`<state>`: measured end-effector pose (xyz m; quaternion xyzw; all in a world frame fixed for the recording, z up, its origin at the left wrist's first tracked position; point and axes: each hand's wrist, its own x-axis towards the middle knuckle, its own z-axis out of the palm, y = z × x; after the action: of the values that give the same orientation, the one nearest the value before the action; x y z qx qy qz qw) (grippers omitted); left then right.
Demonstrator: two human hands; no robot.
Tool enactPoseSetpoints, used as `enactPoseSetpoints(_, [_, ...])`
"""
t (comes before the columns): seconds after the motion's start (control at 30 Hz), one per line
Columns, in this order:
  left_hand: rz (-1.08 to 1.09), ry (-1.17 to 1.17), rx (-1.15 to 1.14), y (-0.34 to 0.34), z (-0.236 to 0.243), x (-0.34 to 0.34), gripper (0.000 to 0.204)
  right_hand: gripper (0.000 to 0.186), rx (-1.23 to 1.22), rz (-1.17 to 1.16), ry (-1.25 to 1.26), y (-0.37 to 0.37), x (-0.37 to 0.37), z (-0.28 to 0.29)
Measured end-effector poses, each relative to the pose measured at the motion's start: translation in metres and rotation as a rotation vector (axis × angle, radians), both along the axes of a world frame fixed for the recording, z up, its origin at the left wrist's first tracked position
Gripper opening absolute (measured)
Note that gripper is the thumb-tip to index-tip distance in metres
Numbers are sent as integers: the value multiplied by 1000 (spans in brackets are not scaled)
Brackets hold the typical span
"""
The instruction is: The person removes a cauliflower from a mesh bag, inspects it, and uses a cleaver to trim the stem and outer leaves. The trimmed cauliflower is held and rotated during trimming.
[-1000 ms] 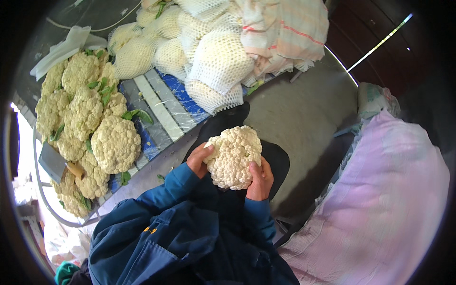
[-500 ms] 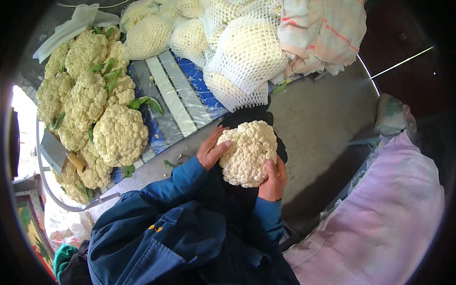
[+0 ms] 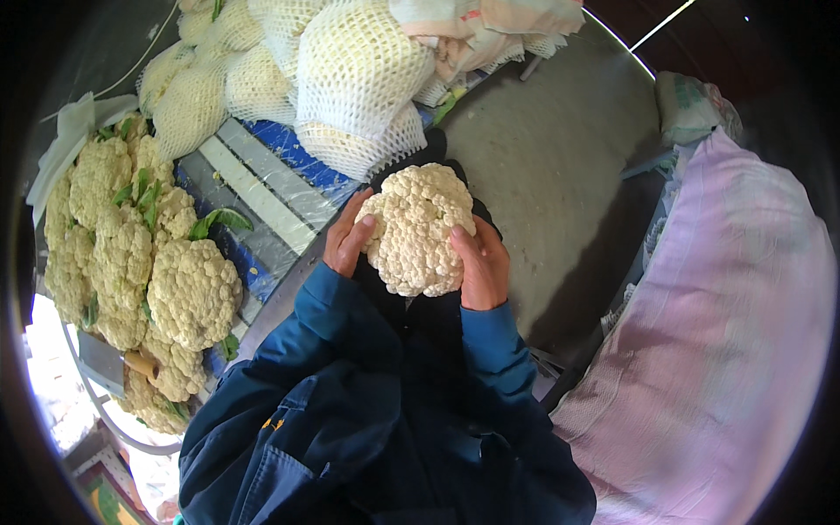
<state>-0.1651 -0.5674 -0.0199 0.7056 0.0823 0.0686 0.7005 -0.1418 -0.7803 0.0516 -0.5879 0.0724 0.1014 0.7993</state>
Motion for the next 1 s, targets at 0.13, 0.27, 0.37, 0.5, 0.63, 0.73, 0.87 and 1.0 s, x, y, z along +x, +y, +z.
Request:
enactPoseSetpoints(0.13, [14, -4, 92, -4, -7, 4, 66, 42, -5, -65, 12, -3, 0, -6])
enactPoseSetpoints(0.27, [-26, -12, 138, -8, -11, 11, 60, 45, -16, -100, 3, -8, -5, -10])
enactPoseSetpoints(0.37, [-62, 22, 213, -3, -5, 18, 61, 48, -12, -137, 9, -7, -10, -19])
enactPoseSetpoints(0.5, [-27, 1, 191, -2, -29, 20, 61, 46, -143, -15, -12, -19, -6, -19])
enactPoseSetpoints(0.63, [-26, -9, 214, -2, -38, 16, 61, 42, -228, 81, -49, -27, -4, -16])
enactPoseSetpoints(0.73, [-16, -13, 214, -1, -35, 11, 63, 42, -339, 118, -67, -26, -4, -5])
enactPoseSetpoints(0.87, [51, -46, 139, -1, -30, 4, 64, 43, -471, 120, -93, -26, -8, -8])
enactPoseSetpoints(1.0, [116, -63, 178, 10, -19, -18, 60, 42, -768, 25, -299, -23, -15, -6])
